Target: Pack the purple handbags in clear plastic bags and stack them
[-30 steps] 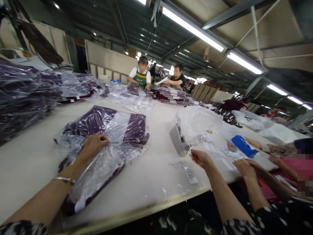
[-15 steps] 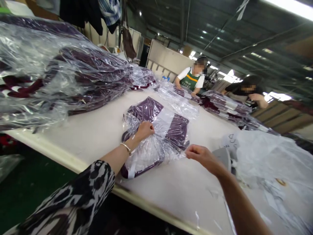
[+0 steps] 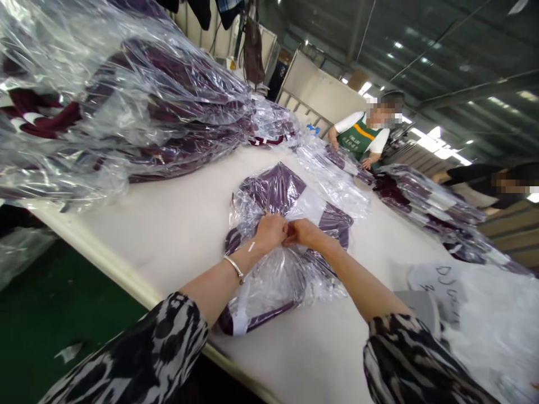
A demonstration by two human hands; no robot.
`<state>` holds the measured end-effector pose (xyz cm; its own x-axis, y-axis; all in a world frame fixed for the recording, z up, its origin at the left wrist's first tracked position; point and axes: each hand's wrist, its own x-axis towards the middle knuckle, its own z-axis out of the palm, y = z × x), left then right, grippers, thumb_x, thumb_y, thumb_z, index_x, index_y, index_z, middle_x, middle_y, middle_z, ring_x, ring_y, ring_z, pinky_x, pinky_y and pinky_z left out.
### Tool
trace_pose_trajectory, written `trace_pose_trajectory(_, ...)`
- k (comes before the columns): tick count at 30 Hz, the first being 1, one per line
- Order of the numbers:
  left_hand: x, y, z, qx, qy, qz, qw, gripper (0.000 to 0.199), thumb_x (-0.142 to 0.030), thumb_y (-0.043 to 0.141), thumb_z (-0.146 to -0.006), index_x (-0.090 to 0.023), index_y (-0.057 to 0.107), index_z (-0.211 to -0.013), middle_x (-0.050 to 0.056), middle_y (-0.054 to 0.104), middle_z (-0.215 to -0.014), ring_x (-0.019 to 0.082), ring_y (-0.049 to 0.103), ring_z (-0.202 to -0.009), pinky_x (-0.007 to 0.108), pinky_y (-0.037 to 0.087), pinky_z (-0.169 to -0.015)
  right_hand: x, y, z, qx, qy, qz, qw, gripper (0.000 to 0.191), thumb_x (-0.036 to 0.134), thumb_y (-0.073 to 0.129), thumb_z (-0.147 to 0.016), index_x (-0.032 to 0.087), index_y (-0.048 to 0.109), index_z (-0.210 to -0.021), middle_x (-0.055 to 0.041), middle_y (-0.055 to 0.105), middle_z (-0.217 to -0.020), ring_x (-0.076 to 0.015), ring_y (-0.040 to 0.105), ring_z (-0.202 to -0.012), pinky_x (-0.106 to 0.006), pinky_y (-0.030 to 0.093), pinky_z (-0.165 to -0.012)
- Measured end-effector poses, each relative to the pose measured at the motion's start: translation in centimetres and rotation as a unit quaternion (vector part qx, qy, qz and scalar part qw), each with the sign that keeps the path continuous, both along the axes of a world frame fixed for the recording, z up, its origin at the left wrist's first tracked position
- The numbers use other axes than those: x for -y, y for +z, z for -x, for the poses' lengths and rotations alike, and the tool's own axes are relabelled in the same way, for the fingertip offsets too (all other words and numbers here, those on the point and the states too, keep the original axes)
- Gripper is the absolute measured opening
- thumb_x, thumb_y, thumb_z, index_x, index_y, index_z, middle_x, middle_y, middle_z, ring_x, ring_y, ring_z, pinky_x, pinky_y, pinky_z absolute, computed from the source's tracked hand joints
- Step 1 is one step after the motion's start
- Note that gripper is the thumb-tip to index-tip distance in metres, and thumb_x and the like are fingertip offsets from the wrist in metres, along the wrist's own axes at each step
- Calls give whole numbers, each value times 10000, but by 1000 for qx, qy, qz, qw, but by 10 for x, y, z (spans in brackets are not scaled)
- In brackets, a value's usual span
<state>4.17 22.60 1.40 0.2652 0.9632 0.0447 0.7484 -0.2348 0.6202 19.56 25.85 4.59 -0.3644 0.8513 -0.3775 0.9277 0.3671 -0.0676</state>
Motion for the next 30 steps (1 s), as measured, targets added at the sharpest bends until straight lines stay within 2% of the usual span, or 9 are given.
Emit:
trace_pose_trajectory(7, 2, -3, -3, -11, 5, -19, 1000, 100, -175, 683, -839, -180, 782, -848, 99, 748, -1005, 253, 652, -1013, 344, 506, -897, 6, -3, -48, -43, -27, -101, 994, 388, 575, 774, -782, 204, 701, -870, -32, 710, -814, -215, 639, -775, -300, 424, -703)
trace_pose_trajectory(9, 2, -4, -4, -9, 6, -26, 1000, 82, -167, 697, -828, -182, 776, -846, 90, 748, -999, 245, 651, -1004, 336, 503, -887, 15, -4, -65, -69, -65, -185, 978, 511, 605, 761, -779, 200, 706, -1086, -104, 724, -1105, -296, 651, -1043, -384, 471, -881)
trace_pose_trajectory(12, 1, -6, -4, -9, 6, -32, 999, 50, -195, 731, -819, -186, 770, -849, 81, 747, -994, 240, 650, -992, 334, 500, -885, 26, -20, -74, -119, -97, -271, 950, 921, 651, 765, -747, 194, 484, -1495, -185, 444, -1571, -383, 390, -1453, -530, 355, -1140)
trace_pose_trajectory(14, 0, -8, -5, -12, 8, -33, 999, 47, -215, 744, -822, -188, 769, -852, 76, 745, -990, 238, 650, -988, 333, 500, -882, 29, -37, -66, -137, -116, -253, 951, 1072, 658, 780, -723, 172, 360, -1582, -202, 304, -1656, -388, 266, -1532, -554, 260, -1217)
trace_pose_trajectory(17, -2, -8, -5, -20, 13, -32, 999, 54, -219, 770, -803, -189, 765, -848, 66, 743, -981, 228, 651, -973, 317, 499, -866, 29, -52, -50, -153, -163, -194, 955, 1148, 619, 824, -678, 110, 342, -1587, -243, 289, -1654, -384, 242, -1548, -531, 206, -1256)
trace_pose_trajectory(20, -4, -8, -4, -22, 14, -33, 999, 70, -223, 779, -784, -192, 760, -844, 50, 740, -965, 211, 653, -940, 297, 496, -842, 43, -42, -54, -224, -206, -194, 932, 1119, 582, 813, -682, 80, 357, -1573, -245, 311, -1646, -353, 281, -1541, -484, 243, -1258)
trace_pose_trajectory(23, -4, -7, -3, -19, 10, -36, 999, 64, -220, 766, -774, -187, 750, -826, 45, 733, -953, 205, 648, -920, 287, 489, -825, 98, -10, -99, -297, -249, -290, 875, 847, 602, 701, -781, 161, 509, -1479, -162, 496, -1552, -313, 456, -1440, -467, 353, -1206)
trace_pose_trajectory(26, -5, -7, -2, -13, 3, -41, 999, 53, -212, 745, -767, -176, 736, -803, 47, 722, -928, 207, 641, -894, 290, 479, -816, 190, 25, -177, -247, -320, -427, 809, 537, 599, 607, -849, 206, 706, -1202, -126, 685, -1327, -314, 588, -1288, -456, 406, -1154)
trace_pose_trajectory(30, -9, -9, -2, -5, -8, -44, 999, 59, -225, 728, -767, -169, 714, -777, 42, 710, -873, 210, 631, -862, 292, 462, -794, 300, 43, -279, -114, -546, -458, 692, 362, 523, 602, -801, 208, 744, -909, -173, 753, -1090, -387, 649, -1163, -507, 451, -1080)
